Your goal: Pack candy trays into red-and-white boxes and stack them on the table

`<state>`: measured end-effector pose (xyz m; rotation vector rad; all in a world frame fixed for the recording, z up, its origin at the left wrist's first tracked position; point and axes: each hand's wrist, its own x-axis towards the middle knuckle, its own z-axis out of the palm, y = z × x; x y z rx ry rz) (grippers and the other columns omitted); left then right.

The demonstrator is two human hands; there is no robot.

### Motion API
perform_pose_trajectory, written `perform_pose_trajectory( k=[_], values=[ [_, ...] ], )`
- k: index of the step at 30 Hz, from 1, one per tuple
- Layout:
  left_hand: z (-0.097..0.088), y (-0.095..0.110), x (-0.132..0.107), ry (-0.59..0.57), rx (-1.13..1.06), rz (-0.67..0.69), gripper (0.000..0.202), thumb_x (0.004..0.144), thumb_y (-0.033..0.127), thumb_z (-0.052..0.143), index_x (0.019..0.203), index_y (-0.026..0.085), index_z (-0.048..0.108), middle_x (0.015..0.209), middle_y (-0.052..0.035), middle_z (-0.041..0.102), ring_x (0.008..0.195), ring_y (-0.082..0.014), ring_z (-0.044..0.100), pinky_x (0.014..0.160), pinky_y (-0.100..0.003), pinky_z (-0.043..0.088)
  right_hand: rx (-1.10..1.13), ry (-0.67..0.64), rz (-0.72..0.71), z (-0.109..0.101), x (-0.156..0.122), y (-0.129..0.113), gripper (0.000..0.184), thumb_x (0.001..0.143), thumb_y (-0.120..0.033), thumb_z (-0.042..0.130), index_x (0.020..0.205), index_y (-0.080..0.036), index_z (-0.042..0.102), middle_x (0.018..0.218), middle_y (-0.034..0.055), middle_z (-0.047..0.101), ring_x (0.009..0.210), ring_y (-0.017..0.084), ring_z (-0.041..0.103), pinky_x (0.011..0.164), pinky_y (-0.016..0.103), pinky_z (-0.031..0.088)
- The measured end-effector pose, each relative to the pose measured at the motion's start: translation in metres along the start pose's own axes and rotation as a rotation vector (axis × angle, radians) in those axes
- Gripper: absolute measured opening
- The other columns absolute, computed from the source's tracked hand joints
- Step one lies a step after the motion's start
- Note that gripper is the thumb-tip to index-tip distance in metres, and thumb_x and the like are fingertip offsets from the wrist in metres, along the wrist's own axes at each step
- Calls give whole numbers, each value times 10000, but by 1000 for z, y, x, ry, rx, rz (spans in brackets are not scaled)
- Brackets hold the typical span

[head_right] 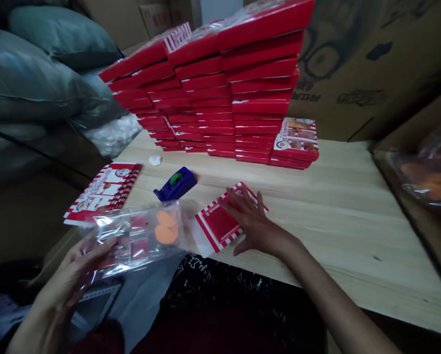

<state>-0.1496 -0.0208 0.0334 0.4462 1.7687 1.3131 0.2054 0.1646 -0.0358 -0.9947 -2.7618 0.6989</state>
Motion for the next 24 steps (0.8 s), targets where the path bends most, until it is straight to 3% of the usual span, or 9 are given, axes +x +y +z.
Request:
perform_pose_trajectory(
  k=[3, 6, 10, 14, 18, 24],
  values=[
    [-5, -4, 11, -146, 41, -111, 713, 637, 296, 933, 1278, 189, 640, 947, -85, 799, 718, -265, 785, 622, -332, 653, -122, -145, -68, 13, 36, 5, 1377, 481, -232, 977, 1647, -352, 255, 1745, 131, 164, 1572, 522, -10, 1182, 778, -90],
    [2, -16, 27, -234, 42, -134, 654, 661, 265, 919, 1249, 199, 640, 1030, -82, 784, 747, -230, 776, 647, -302, 639, -96, -206, -91, 21, 46, 6, 1335, 522, -237, 925, 1655, -349, 228, 1703, 152, 298, 1569, 523, 86, 1192, 785, -1],
    [15, -29, 46, -270, 23, -101, 540, 664, 253, 908, 1146, 183, 673, 950, -47, 763, 680, -174, 729, 593, -241, 592, -40, -221, -89, 25, 29, 4, 1361, 522, -280, 926, 1663, -347, 186, 1681, 174, 322, 1577, 487, 129, 1222, 743, 41],
    [29, -44, 55, -262, -57, -43, 620, 655, 219, 894, 1229, 186, 663, 935, -26, 755, 658, -148, 709, 585, -218, 566, -26, -157, -66, 34, 2, -3, 1304, 557, -340, 917, 1655, -350, 214, 1689, 163, 281, 1579, 462, 140, 1242, 708, 12],
    [44, -62, 52, -214, -102, -13, 741, 643, 226, 884, 1331, 189, 613, 899, -19, 752, 642, -153, 706, 594, -235, 568, -29, -127, 10, 42, -18, -11, 1235, 608, -338, 893, 1647, -368, 227, 1693, 150, 226, 1584, 460, 115, 1251, 699, -6],
    [66, -70, 36, -192, -71, 51, 705, 661, 305, 885, 1301, 174, 620, 888, -21, 742, 621, -151, 672, 561, -239, 552, -70, -54, 59, 50, -34, -16, 1200, 629, -305, 874, 1644, -345, 236, 1673, 172, 224, 1572, 493, 118, 1258, 689, -25]
  ],
)
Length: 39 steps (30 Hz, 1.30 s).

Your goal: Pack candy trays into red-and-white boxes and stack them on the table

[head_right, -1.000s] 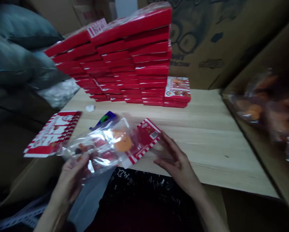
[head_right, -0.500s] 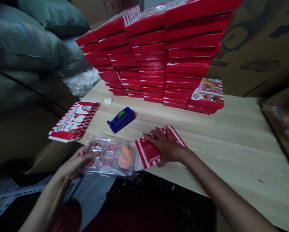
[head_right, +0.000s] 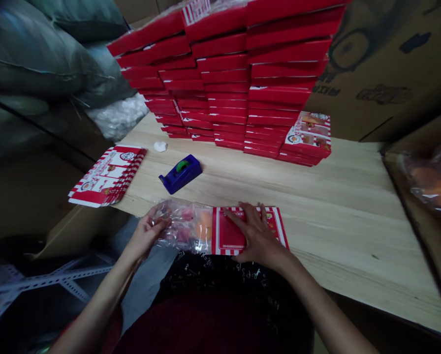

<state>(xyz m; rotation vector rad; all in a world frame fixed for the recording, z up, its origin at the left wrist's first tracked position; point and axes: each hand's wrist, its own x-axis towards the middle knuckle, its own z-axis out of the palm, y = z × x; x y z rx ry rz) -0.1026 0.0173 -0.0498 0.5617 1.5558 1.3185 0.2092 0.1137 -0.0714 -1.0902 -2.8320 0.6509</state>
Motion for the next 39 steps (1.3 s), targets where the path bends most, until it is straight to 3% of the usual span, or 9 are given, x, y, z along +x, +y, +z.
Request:
perform_pose_trajectory(
  k=[9, 14, 20, 24, 26, 29, 31, 35, 39],
  values=[
    [3, -3, 1, -41, -18, -43, 534, 682, 291, 858, 1165, 176, 663, 838, -14, 739, 605, -164, 688, 562, -270, 579, -45, 127, -42, 10, -4, 1, 1246, 609, -379, 906, 1639, -404, 204, 1630, 135, 310, 1535, 508, 211, 1268, 670, 0],
    [-1, -3, 6, 30, -49, -32, 542, 656, 272, 884, 1133, 169, 650, 864, -9, 738, 597, -144, 677, 568, -253, 581, -32, 134, -5, 5, -2, -1, 1130, 636, -376, 889, 1614, -351, 322, 1598, 141, 338, 1527, 499, 231, 1285, 639, 29],
    [23, -18, -7, -44, -19, -35, 524, 757, 328, 838, 1223, 221, 624, 924, -9, 725, 629, -143, 655, 592, -250, 562, -3, 137, -24, 9, 3, -13, 1220, 645, -404, 892, 1644, -412, 192, 1618, 113, 323, 1527, 507, 211, 1276, 662, 57],
    [30, -24, -9, -82, 194, 80, 469, 855, 386, 769, 1279, 223, 650, 1149, -68, 744, 1001, -225, 708, 835, -279, 557, -24, 140, -31, 18, 2, -15, 1215, 638, -398, 902, 1644, -382, 220, 1635, 133, 269, 1542, 524, 153, 1278, 658, 41],
    [24, -19, -6, -81, 254, 122, 565, 883, 419, 749, 1388, 216, 596, 1244, -96, 728, 1130, -247, 681, 914, -297, 538, -19, 157, -19, 19, -1, -15, 1182, 652, -423, 897, 1637, -367, 245, 1643, 139, 241, 1541, 523, 161, 1279, 656, 26],
    [11, -6, -3, -63, 213, 112, 749, 884, 481, 743, 1518, 190, 472, 1151, -108, 765, 943, -238, 730, 815, -322, 565, 17, 205, -6, 15, -4, -20, 1183, 669, -435, 890, 1638, -391, 212, 1640, 129, 226, 1542, 498, 186, 1273, 673, 27],
    [6, 4, -4, -57, 205, 150, 736, 865, 491, 761, 1487, 173, 530, 1156, -116, 773, 909, -242, 737, 807, -341, 575, 40, 260, -5, 12, -7, -28, 1190, 670, -412, 894, 1638, -398, 202, 1626, 126, 234, 1543, 489, 191, 1267, 689, 30],
    [10, 24, -14, -47, 292, 308, 596, 891, 437, 743, 1425, 202, 625, 1293, -107, 741, 1093, -270, 710, 932, -388, 576, 78, 395, 7, 11, -14, -47, 1198, 674, -380, 886, 1646, -377, 186, 1596, 141, 225, 1516, 508, 234, 1245, 737, 56],
    [21, 38, -29, -83, 333, 338, 580, 904, 412, 723, 1442, 227, 610, 1167, -93, 781, 837, -231, 740, 669, -348, 628, 110, 504, 43, 19, -20, -57, 1242, 650, -350, 895, 1646, -406, 155, 1595, 132, 191, 1490, 537, 252, 1220, 787, 60]
  ],
)
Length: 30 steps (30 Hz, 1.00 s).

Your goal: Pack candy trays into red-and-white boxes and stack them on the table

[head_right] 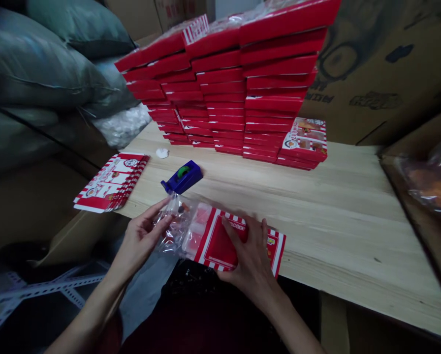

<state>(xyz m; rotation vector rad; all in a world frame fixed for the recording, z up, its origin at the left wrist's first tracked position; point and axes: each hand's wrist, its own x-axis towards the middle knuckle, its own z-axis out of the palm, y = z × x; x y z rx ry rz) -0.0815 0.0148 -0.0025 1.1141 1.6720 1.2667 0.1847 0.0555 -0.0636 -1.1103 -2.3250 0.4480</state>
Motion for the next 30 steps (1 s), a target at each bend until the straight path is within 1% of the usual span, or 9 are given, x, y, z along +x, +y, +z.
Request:
perform_pose_trajectory(
  k=[1, 5, 8, 10, 14, 20, 23, 26, 30],
  values=[
    [2, 3, -3, 5, 23, 15, 569, 911, 404, 716, 1444, 236, 608, 1141, -89, 786, 813, -226, 738, 648, -342, 627, 1, 14, 6, 1, -2, -1, 1250, 641, -339, 898, 1645, -416, 157, 1603, 124, 181, 1487, 545, 248, 1213, 799, 59],
    [8, 6, -10, 88, 52, 96, 525, 938, 360, 693, 1443, 241, 610, 1155, -87, 786, 952, -229, 744, 821, -367, 636, 14, 73, 16, -2, -5, -7, 1286, 590, -298, 905, 1640, -424, 173, 1603, 112, 192, 1466, 553, 273, 1204, 814, 35],
    [13, 8, -11, 76, -56, 55, 529, 925, 373, 710, 1421, 206, 627, 1134, -98, 798, 879, -226, 763, 755, -348, 647, 27, 94, -12, -8, -1, -16, 1288, 568, -305, 910, 1635, -415, 199, 1580, 123, 226, 1449, 544, 307, 1204, 812, 17],
    [18, 12, -14, 10, -18, 78, 516, 927, 364, 709, 1413, 206, 635, 1177, -102, 790, 920, -244, 771, 788, -358, 648, 32, 105, -34, -9, 3, -23, 1291, 552, -310, 915, 1631, -415, 214, 1573, 129, 239, 1433, 548, 324, 1191, 827, 22],
    [25, 20, -21, -200, 235, 217, 481, 999, 303, 600, 1478, 252, 581, 1403, -100, 687, 1216, -287, 694, 1043, -430, 563, 51, 133, -20, 0, 5, -30, 1290, 552, -303, 901, 1632, -414, 205, 1563, 130, 261, 1415, 534, 354, 1186, 832, 33],
    [31, 30, -8, -549, 305, 291, 465, 1054, 193, 443, 1496, 280, 558, 1353, -92, 718, 1100, -250, 738, 979, -392, 575, 55, 159, 81, 17, -9, -36, 1270, 589, -303, 866, 1642, -400, 162, 1545, 128, 253, 1434, 532, 328, 1181, 826, 137],
    [42, 33, 4, -698, 244, 319, 487, 1038, 120, 434, 1459, 302, 596, 1358, -64, 717, 1162, -244, 715, 1008, -376, 553, 66, 169, 104, 19, -12, -42, 1253, 619, -263, 851, 1646, -407, 147, 1543, 132, 255, 1429, 514, 331, 1150, 789, 286],
    [52, 27, 19, -715, 232, 299, 442, 1038, 156, 463, 1429, 283, 625, 1340, -72, 727, 1190, -255, 705, 1034, -399, 544, 93, 186, 160, 18, -8, -40, 1298, 616, -248, 873, 1654, -412, 112, 1569, 131, 248, 1409, 473, 367, 1102, 698, 431],
    [59, 12, 41, -669, 169, 242, 387, 1021, 212, 521, 1379, 226, 667, 1378, -115, 701, 1253, -273, 670, 1091, -444, 516, 184, 104, 214, 3, 0, -15, 1395, 565, -443, 973, 1661, -406, 110, 1646, 132, 231, 1462, 489, 328, 1147, 713, 375]
  ],
)
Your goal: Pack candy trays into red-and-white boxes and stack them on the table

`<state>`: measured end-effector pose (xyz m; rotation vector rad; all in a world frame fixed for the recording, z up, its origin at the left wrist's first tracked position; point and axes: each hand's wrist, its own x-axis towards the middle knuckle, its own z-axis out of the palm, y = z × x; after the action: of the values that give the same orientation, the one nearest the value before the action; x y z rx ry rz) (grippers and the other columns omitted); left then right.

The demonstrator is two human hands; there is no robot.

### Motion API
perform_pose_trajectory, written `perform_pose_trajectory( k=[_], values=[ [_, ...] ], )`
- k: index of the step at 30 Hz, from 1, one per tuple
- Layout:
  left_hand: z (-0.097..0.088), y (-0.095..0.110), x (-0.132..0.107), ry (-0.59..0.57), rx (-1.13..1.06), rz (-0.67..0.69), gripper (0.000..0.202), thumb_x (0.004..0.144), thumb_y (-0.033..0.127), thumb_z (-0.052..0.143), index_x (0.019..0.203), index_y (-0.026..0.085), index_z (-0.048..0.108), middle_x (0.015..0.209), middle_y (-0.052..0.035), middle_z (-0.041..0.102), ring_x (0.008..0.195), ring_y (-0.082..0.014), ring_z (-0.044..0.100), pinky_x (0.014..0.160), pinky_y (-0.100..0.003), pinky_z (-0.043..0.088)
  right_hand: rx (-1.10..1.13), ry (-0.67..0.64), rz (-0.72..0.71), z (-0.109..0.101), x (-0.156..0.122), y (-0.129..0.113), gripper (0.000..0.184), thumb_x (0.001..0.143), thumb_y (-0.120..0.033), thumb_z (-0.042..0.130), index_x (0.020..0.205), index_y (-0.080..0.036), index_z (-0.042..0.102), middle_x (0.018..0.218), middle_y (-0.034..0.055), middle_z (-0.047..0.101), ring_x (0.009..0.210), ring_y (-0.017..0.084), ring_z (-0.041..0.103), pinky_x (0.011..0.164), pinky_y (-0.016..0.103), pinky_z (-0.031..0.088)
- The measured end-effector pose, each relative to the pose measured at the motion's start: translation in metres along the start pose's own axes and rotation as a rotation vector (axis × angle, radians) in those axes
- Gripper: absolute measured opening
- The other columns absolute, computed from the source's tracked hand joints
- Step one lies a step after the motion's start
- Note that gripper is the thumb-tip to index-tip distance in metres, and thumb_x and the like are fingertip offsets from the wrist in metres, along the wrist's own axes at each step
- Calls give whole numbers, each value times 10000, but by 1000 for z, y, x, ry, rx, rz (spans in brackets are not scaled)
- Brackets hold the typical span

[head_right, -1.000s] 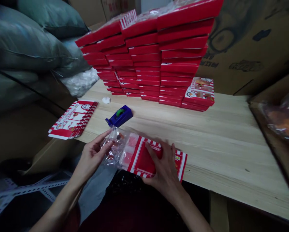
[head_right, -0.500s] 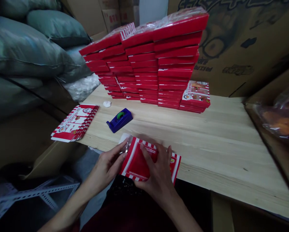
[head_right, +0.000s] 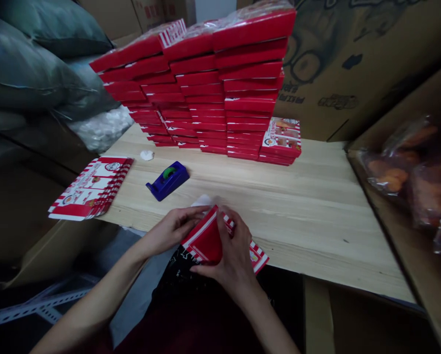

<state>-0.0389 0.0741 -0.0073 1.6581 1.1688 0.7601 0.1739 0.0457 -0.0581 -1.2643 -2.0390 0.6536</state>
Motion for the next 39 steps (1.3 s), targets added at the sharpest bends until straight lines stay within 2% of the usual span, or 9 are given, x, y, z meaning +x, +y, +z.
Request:
perform_pose_trajectory(
  k=[4, 6, 11, 15, 23, 25, 30, 35, 39],
  values=[
    [-9, 2, 10, -28, -22, 38, 387, 994, 192, 558, 1367, 184, 661, 1223, -130, 766, 1095, -240, 729, 989, -400, 567, 431, -217, 214, -30, 6, 16, 962, 875, -456, 773, 1639, -453, 189, 1569, 75, 507, 1389, 368, 536, 1120, 642, 462],
    [-13, 15, 11, -22, 26, 70, 367, 990, 187, 569, 1345, 183, 659, 1101, -109, 785, 986, -215, 739, 908, -367, 584, 643, -217, 315, -36, -3, 13, 811, 971, -423, 662, 1634, -461, 195, 1566, 50, 540, 1374, 332, 573, 1107, 630, 486],
    [-9, 39, 4, -176, 211, 212, 305, 1021, 155, 485, 1123, 248, 757, 1173, -85, 751, 1136, -228, 688, 1013, -395, 531, 733, 50, 427, -2, -60, -2, 662, 994, -391, 639, 1586, -458, 351, 1662, 18, 418, 1530, 313, 382, 1203, 625, 377],
    [13, 25, -8, -300, 242, 227, 262, 977, 247, 631, 1217, 285, 729, 1244, -95, 733, 1204, -285, 663, 1028, -444, 517, 772, 90, 480, 29, -99, 5, 631, 1018, -375, 593, 1595, -431, 344, 1655, 50, 429, 1497, 307, 441, 1162, 607, 446],
    [48, 8, -10, -245, 181, 188, 253, 930, 310, 717, 1172, 237, 730, 1114, -98, 764, 1078, -283, 699, 941, -417, 528, 804, 173, 438, 2, -77, 19, 396, 987, -357, 647, 1382, -341, 615, 1485, 71, 615, 1407, 279, 554, 1171, 521, 453],
    [46, 8, -15, -163, 149, 186, 271, 952, 307, 694, 1214, 242, 715, 1151, -95, 761, 1110, -269, 690, 974, -415, 519, 818, 194, 438, -5, -73, 21, 302, 981, -342, 660, 1282, -327, 675, 1408, 64, 666, 1350, 259, 605, 1155, 469, 471],
    [42, -21, -46, 439, 17, 100, 335, 924, 247, 730, 1256, 257, 691, 1283, -90, 709, 1236, -255, 630, 1102, -446, 458, 845, 146, 489, -9, -75, 32, 254, 975, -357, 671, 1226, -321, 692, 1388, 62, 684, 1345, 260, 606, 1140, 462, 475],
    [59, -49, -66, 456, -283, -55, 222, 960, 261, 680, 1165, 221, 755, 1234, -106, 735, 1220, -263, 658, 1063, -426, 505, 852, 72, 485, -8, -72, 42, 265, 968, -371, 680, 1228, -325, 682, 1372, 65, 692, 1308, 261, 628, 1083, 459, 519],
    [70, -50, -66, 448, -220, -43, 223, 1004, 303, 608, 1092, 226, 798, 1273, -106, 722, 1271, -263, 626, 1113, -448, 468, 808, 61, 456, -6, -69, 44, 190, 956, -380, 687, 1136, -320, 696, 1295, 55, 721, 1241, 244, 659, 1047, 436, 534]
  ],
)
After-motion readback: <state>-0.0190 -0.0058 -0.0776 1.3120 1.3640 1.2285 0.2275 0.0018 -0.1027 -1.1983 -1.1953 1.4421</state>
